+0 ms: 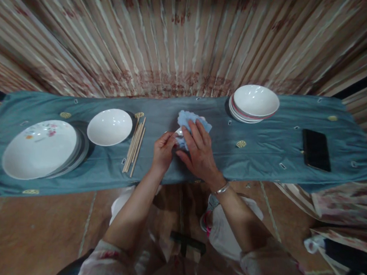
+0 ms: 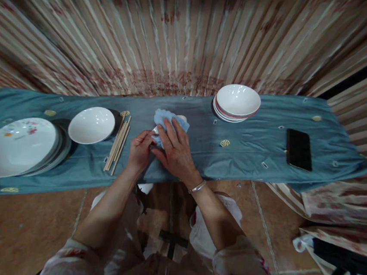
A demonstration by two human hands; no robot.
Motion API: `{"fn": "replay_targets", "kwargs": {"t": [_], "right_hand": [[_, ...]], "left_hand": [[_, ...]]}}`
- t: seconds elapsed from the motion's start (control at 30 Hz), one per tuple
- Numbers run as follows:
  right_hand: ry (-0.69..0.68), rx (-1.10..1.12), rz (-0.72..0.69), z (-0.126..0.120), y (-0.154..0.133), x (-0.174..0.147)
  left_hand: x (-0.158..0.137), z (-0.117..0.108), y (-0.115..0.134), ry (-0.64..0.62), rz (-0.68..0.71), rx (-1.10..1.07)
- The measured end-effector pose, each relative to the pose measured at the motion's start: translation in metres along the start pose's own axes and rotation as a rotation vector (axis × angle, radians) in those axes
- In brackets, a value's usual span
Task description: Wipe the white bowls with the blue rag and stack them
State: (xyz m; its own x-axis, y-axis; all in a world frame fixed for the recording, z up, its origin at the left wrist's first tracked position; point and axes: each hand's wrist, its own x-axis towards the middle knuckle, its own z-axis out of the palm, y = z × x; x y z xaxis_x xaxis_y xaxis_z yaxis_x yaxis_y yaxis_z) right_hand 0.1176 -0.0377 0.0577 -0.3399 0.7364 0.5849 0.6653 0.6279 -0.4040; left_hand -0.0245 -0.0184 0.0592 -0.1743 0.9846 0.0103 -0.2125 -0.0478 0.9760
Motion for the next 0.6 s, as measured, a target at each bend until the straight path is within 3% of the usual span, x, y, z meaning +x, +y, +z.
{"fn": "replay_targets", "kwargs": {"t": [0.3,0.6], "right_hand": [[0.081,0.149,0.116,0.003,0.019,0.014],[0.219,0.415,0.272,0.012,0.029,0.013]], "left_hand": [[0.003,-0.005,-0.008,-0.038,-0.047,-0.18],[0.004,-0.007,-0.005,0.009,-0.143,-0.272]]}}
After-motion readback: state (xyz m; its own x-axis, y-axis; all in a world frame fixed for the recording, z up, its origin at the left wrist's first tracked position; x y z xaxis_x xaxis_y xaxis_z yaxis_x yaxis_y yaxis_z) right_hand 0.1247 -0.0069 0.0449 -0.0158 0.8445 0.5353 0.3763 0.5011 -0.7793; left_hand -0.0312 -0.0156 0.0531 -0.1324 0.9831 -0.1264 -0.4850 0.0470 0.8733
